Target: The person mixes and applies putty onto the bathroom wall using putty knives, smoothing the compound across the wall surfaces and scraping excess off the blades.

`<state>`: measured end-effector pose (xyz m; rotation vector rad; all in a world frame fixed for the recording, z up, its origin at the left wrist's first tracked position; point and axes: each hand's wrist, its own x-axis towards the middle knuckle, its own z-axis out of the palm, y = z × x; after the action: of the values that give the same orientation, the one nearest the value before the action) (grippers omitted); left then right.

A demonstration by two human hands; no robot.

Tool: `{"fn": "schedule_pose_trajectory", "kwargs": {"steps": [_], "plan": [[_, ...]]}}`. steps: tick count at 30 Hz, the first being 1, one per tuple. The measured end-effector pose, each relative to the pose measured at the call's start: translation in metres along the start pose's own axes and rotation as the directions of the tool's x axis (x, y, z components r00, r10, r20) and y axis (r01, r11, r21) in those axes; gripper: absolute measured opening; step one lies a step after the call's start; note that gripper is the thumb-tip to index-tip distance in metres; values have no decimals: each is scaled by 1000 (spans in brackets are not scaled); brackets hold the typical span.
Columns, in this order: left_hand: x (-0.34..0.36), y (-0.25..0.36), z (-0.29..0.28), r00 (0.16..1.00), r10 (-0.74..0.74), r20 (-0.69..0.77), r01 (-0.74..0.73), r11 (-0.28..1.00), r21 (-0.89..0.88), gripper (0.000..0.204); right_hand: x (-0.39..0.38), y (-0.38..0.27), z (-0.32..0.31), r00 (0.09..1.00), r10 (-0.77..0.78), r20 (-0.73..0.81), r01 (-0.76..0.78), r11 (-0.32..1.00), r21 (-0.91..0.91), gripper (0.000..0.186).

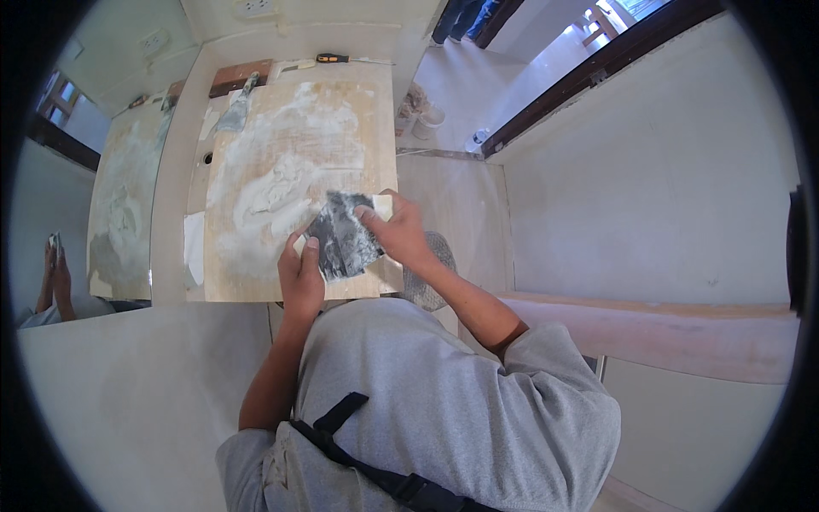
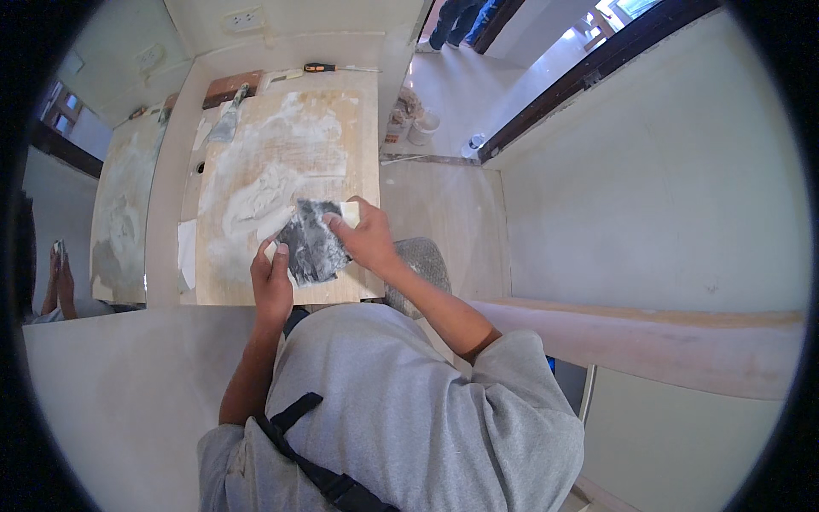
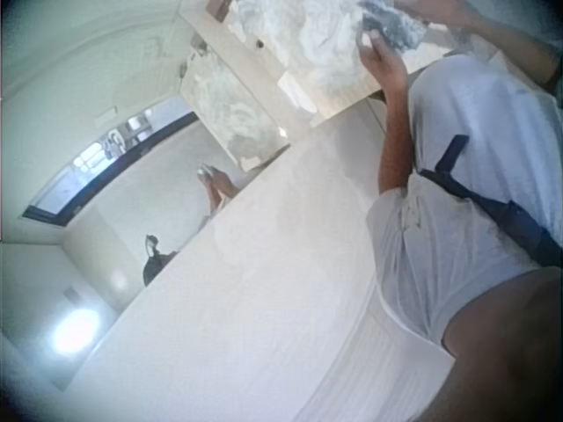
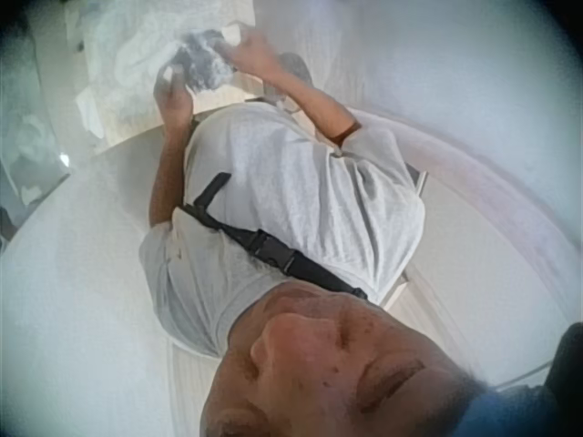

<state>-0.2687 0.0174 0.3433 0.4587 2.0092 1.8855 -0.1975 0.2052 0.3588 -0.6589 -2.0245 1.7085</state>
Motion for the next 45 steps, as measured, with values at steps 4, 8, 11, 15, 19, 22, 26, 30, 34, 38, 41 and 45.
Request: {"fn": "schedule_pose_trajectory", "kwargs": {"steps": [4, 8, 11, 15, 19, 22, 26, 30, 34, 38, 41, 45], "plan": [[8, -3, -4, 999, 25, 30, -23, 997, -80, 38, -14, 1, 7, 966, -252, 63, 259, 952, -162, 37], [9, 12, 2, 999, -49, -11, 42, 935, -352, 37, -5, 14, 1, 996, -85, -3, 84, 989, -125, 46], [20, 3, 1, 993, -113, 35, 117, 907, -404, 36, -16, 17, 14, 968, -251, 5, 244, 932, -267, 48], [23, -1, -5, 995, -98, 1, 87, 881, -465, 35, -14, 11, 3, 994, -105, -6, 103, 983, -152, 50], [23, 0, -2, 996, -78, 34, 85, 853, -515, 37, -25, 9, 8, 983, -162, 88, 179, 951, -251, 47], [21, 11, -7, 992, -97, 75, 122, 836, -535, 39, -15, 11, -6, 994, -56, 93, 76, 970, -230, 46], [22, 14, -9, 993, -98, 66, 118, 863, -491, 40, -7, 10, 0, 996, -91, -10, 86, 969, -230, 40], [8, 6, 2, 999, -39, -1, 33, 862, -506, 42, -5, -1, 9, 993, -19, -114, 14, 999, -41, 35], [-3, 7, 14, 998, 46, -50, -56, 976, -208, 44, -5, 2, 11, 991, -4, -136, 5, 1000, 12, 35], [-5, 8, 7, 991, 109, -74, -116, 988, -99, 41, 1, 0, 12, 993, -34, -113, 44, 995, 89, 36], [-5, 10, 5, 995, 86, -51, -89, 994, -57, 43, -9, -2, 16, 991, -114, -75, 108, 991, -77, 34], [-7, 15, 4, 996, 69, -48, -72, 995, -72, 44, -1, 0, 14, 989, -105, -108, 108, 994, 19, 34]]}}
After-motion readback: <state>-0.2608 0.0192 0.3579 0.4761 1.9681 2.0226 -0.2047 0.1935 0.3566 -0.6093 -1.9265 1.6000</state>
